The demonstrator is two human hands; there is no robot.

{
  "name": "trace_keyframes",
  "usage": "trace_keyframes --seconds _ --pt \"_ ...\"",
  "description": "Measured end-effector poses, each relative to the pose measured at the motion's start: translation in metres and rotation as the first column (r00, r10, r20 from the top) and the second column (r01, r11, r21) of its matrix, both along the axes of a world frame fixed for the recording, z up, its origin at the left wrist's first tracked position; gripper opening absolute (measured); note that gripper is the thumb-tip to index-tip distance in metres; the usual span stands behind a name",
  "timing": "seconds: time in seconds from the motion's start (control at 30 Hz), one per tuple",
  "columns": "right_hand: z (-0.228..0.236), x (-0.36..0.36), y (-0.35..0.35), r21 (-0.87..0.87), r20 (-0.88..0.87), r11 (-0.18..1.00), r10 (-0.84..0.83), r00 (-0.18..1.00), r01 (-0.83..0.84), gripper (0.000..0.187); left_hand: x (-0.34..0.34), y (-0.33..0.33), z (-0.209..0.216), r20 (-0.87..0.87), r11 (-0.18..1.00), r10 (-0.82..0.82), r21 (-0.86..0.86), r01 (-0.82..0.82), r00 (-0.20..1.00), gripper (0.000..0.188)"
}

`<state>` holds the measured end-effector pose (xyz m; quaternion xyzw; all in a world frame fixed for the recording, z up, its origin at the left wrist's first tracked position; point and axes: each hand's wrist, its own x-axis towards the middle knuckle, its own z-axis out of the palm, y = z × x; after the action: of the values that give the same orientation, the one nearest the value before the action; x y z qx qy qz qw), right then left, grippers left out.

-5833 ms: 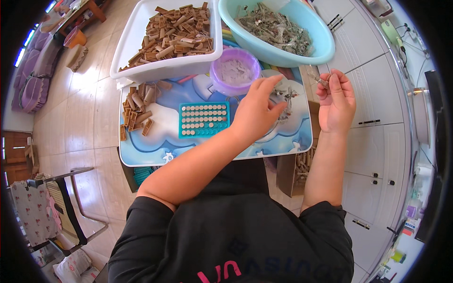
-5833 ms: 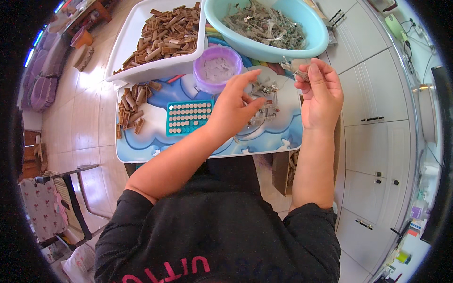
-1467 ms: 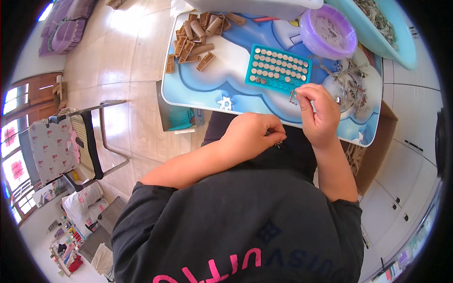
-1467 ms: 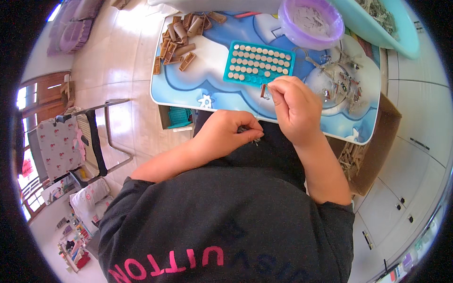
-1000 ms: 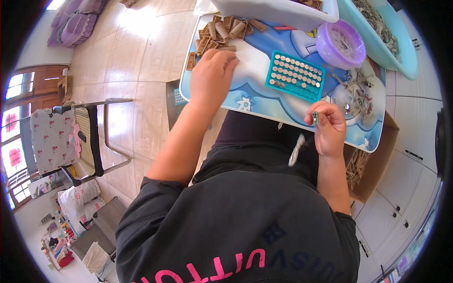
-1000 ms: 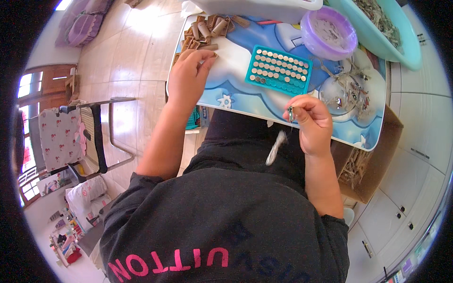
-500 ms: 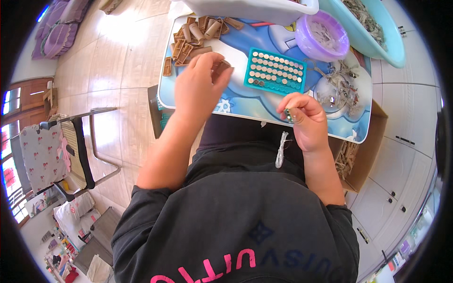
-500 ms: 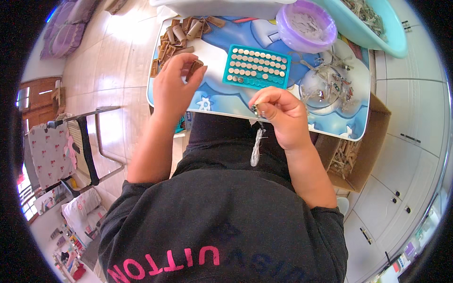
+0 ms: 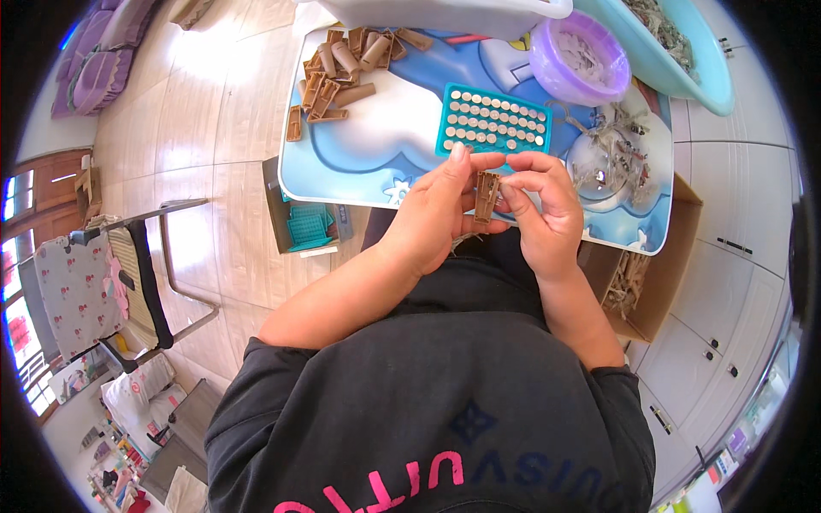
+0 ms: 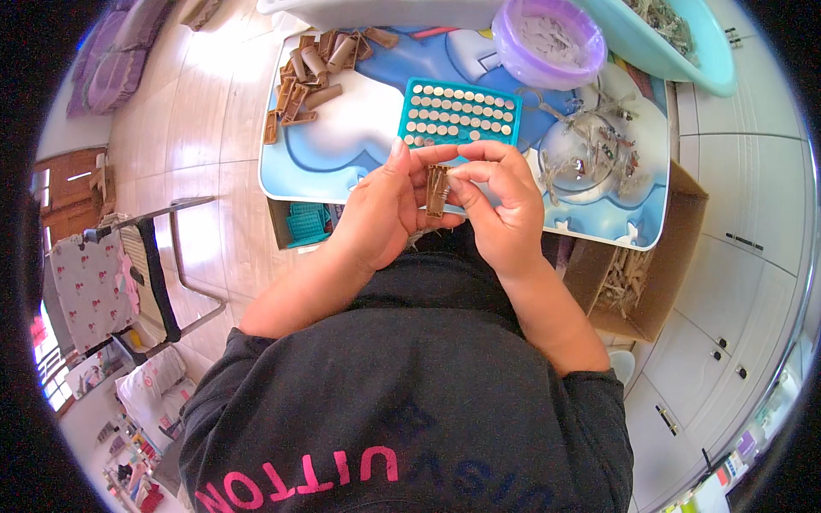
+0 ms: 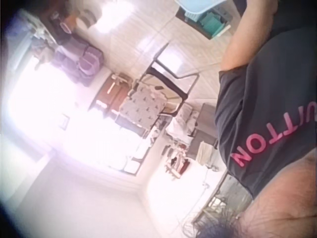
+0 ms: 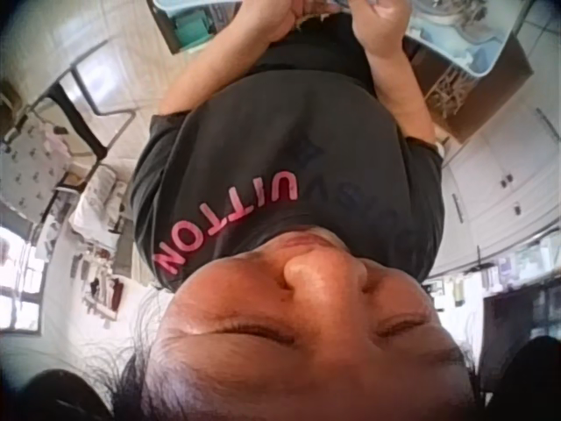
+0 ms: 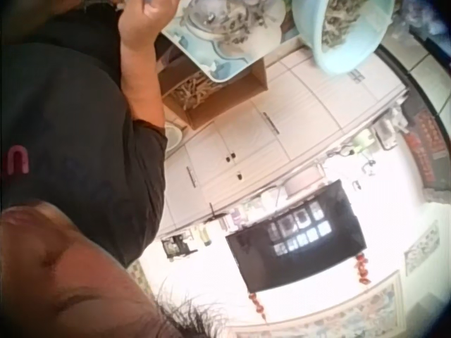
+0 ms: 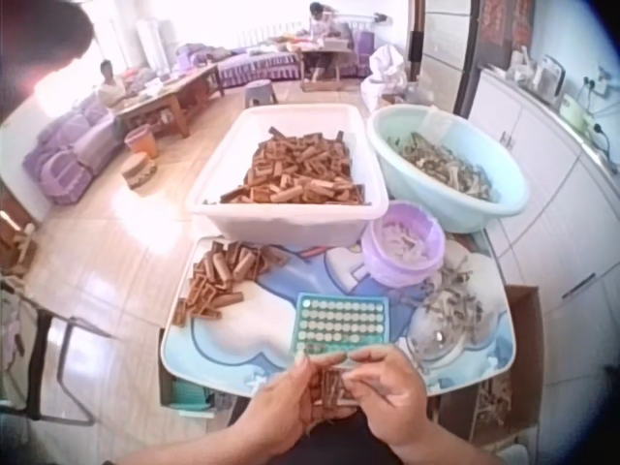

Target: The person assembles small brown components with silver pieces and string by hand, then places the assembled items into a tray.

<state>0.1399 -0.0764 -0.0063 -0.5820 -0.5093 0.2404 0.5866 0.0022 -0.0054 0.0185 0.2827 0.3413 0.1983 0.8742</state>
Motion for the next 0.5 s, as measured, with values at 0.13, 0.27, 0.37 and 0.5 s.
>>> trace_keyframes --seconds 0.13,0.27,0.37,0.5 --pt "-0.0015 0.0009 0.0028 0.009 0.097 1.000 0.013 0.995 -0.014 0.010 -0.0026 -0.0036 -0.0011 -0.012 0.994 -0.053 0.096 0.053 0.999 0.056" --pt "0.0004 -0.0009 0.0037 -0.013 0.120 1.000 0.018 0.993 -0.017 0.010 -0.0054 -0.0039 -0.0002 -0.015 0.991 -0.054 0.124 0.055 0.998 0.053" --pt "-0.0003 -0.0008 0.0029 -0.021 0.094 1.000 0.021 0.995 -0.019 0.011 -0.0077 -0.0039 0.0016 -0.035 0.988 -0.064 0.137 0.068 0.997 0.048" --pt "0.0052 -0.0026 0.0019 -0.060 0.125 0.998 0.024 0.992 -0.016 0.011 -0.0097 -0.0038 0.0011 -0.034 0.991 -0.071 0.109 0.074 0.997 0.040"
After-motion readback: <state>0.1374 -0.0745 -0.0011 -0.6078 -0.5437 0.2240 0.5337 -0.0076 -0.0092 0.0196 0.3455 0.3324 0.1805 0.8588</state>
